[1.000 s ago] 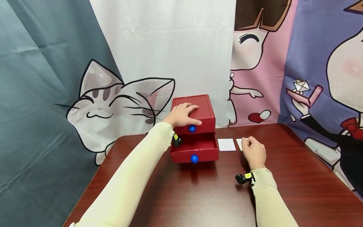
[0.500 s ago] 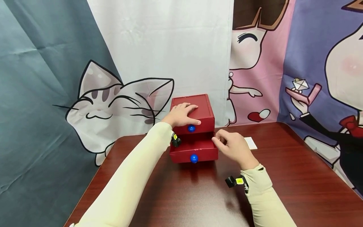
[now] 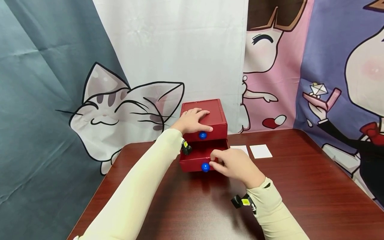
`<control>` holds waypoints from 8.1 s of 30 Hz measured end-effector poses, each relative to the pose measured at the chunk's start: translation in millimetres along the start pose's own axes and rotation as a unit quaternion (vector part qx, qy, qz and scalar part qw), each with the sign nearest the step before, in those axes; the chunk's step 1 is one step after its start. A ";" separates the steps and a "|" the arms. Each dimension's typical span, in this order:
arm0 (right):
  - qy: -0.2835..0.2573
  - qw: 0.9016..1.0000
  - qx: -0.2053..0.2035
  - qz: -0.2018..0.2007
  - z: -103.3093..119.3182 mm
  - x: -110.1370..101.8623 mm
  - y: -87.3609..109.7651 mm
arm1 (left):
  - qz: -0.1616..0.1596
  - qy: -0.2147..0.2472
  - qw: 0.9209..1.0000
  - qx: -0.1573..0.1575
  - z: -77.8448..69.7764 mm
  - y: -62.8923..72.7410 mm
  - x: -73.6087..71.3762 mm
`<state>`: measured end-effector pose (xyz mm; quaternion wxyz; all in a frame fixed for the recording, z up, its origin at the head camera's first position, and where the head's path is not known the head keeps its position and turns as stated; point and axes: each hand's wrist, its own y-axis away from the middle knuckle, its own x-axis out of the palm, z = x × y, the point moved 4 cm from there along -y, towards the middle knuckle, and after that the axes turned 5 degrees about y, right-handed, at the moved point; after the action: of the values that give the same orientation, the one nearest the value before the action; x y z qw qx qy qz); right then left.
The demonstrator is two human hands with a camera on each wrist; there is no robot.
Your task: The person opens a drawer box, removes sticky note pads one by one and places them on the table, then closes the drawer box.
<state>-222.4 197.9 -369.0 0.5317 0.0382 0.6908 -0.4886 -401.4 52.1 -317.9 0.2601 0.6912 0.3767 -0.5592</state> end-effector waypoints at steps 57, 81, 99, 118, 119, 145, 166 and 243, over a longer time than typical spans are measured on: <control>0.054 0.994 0.091 -0.002 -5.0 68.5 9.0 | -0.020 -0.011 1.000 0.001 -5.6 4.0 0.8; 0.024 0.988 0.153 0.001 -17.4 82.3 13.0 | -0.019 -0.008 1.000 0.002 -5.9 2.7 -0.5; -0.004 0.980 0.193 0.045 -25.1 98.2 11.1 | -0.017 -0.009 1.000 0.001 -5.3 5.6 -0.3; -0.013 0.979 0.203 0.030 -24.2 107.5 7.6 | -0.011 -0.012 1.000 0.000 -6.9 4.7 -1.5; -0.016 0.978 0.205 0.031 -24.3 107.9 7.6 | -0.010 -0.013 1.000 0.000 -6.9 4.7 -1.5; -0.065 0.976 0.208 0.000 -25.6 117.7 2.0 | 0.013 -0.019 1.000 0.002 -10.2 3.2 -6.5; -0.024 0.966 0.242 -0.093 -38.9 139.2 26.0 | 0.024 0.000 1.000 -0.014 -8.5 4.3 -2.6; 0.085 0.973 0.211 0.021 5.5 122.5 37.3 | 0.008 -0.001 1.000 -0.007 -4.9 4.5 -0.8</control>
<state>-250.1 156.2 -487.0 0.4613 0.2060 0.6137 -0.6068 -395.0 53.2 -316.2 0.2699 0.6918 0.3754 -0.5547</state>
